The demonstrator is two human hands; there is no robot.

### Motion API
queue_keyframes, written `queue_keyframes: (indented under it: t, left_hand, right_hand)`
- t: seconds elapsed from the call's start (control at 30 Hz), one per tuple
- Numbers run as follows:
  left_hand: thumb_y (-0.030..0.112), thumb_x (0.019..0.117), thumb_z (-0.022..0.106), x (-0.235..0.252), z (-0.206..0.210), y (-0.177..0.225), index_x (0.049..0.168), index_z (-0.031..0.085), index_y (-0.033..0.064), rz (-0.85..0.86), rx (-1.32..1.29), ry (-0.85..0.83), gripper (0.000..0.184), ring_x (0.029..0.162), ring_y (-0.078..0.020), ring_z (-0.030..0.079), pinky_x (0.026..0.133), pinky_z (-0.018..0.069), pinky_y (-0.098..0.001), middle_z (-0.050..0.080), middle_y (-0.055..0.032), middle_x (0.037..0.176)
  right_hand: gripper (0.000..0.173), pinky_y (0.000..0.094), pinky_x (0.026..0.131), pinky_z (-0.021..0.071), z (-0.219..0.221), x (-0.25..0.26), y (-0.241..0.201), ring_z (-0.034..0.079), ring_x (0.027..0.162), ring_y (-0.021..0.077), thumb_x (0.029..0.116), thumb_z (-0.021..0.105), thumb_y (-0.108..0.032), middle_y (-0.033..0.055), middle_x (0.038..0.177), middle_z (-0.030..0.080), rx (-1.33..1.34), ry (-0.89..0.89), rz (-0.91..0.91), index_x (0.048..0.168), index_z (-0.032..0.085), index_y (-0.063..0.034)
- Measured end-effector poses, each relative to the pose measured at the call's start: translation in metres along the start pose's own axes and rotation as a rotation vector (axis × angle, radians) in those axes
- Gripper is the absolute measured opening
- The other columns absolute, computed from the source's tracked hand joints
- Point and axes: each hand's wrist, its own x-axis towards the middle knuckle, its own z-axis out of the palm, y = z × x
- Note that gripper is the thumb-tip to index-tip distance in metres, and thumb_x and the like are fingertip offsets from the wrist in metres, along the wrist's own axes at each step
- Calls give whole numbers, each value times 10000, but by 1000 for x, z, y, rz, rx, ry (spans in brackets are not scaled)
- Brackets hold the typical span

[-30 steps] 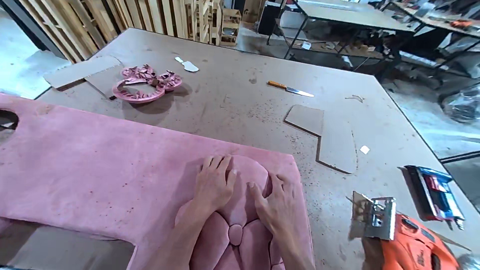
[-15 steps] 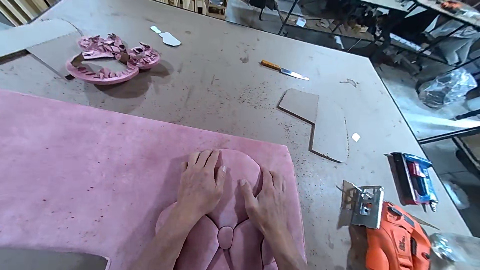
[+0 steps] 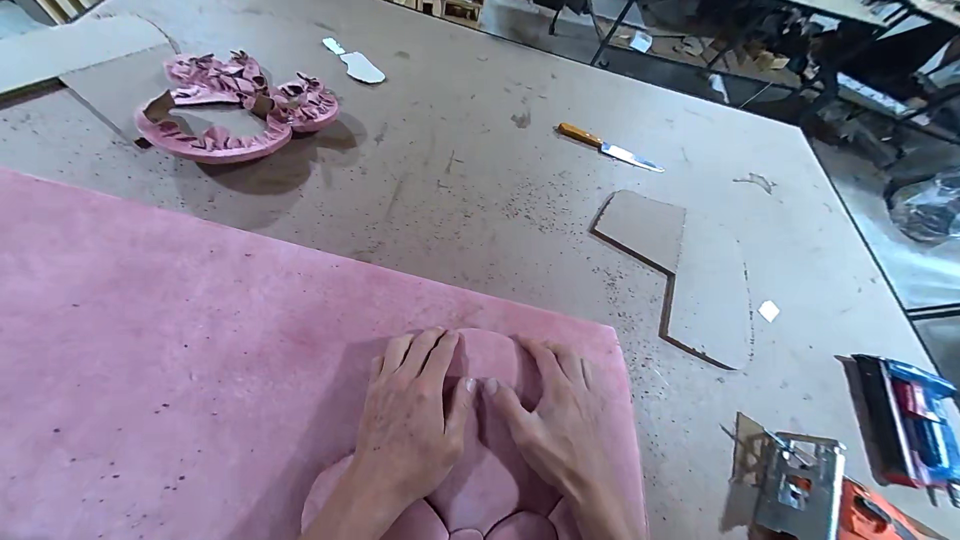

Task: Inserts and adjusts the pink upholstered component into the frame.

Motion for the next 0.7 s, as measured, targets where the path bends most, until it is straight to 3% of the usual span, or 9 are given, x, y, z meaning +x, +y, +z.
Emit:
queue_keyframes:
  t: [0.1, 0.47, 0.6, 0.7]
  left_hand:
    - [468, 1035, 466, 2, 4, -3, 1290, 719, 186, -6, 16, 12, 456, 1240, -235, 628, 986, 508, -467, 696, -6, 1318]
    - [455, 1039, 434, 6, 10, -2, 1298, 715, 188, -3, 101, 2, 466, 1239, -245, 639, 970, 516, -481, 693, -4, 1336]
    - [449, 1045, 382, 12, 9, 2, 1345, 682, 183, -10, 118, -59, 501, 1306, -252, 591, 1031, 468, -510, 655, -7, 1395]
    - [437, 1077, 252, 17, -2, 9, 1487, 547, 197, -19, 106, -267, 559, 1486, -239, 397, 1184, 292, -555, 505, 2, 1560]
  right_hand:
    - [839, 552, 1002, 471, 6, 1, 2, 635, 1148, 319, 802, 565, -798, 132, 1195, 700, -8, 36, -58, 1232, 732, -97]
    - [811, 500, 1001, 473, 6, 1, 0, 644, 1120, 269, 776, 582, -794, 93, 1166, 711, -61, 59, -44, 1205, 755, -128]
    - [809, 500, 1031, 460, 0, 3, -3, 637, 1150, 263, 812, 518, -802, 85, 1208, 704, -108, 21, -25, 1261, 739, -167]
    - [807, 528, 1062, 436, -3, 3, -7, 611, 1206, 287, 858, 463, -790, 103, 1279, 677, -127, -32, -7, 1325, 704, -179]
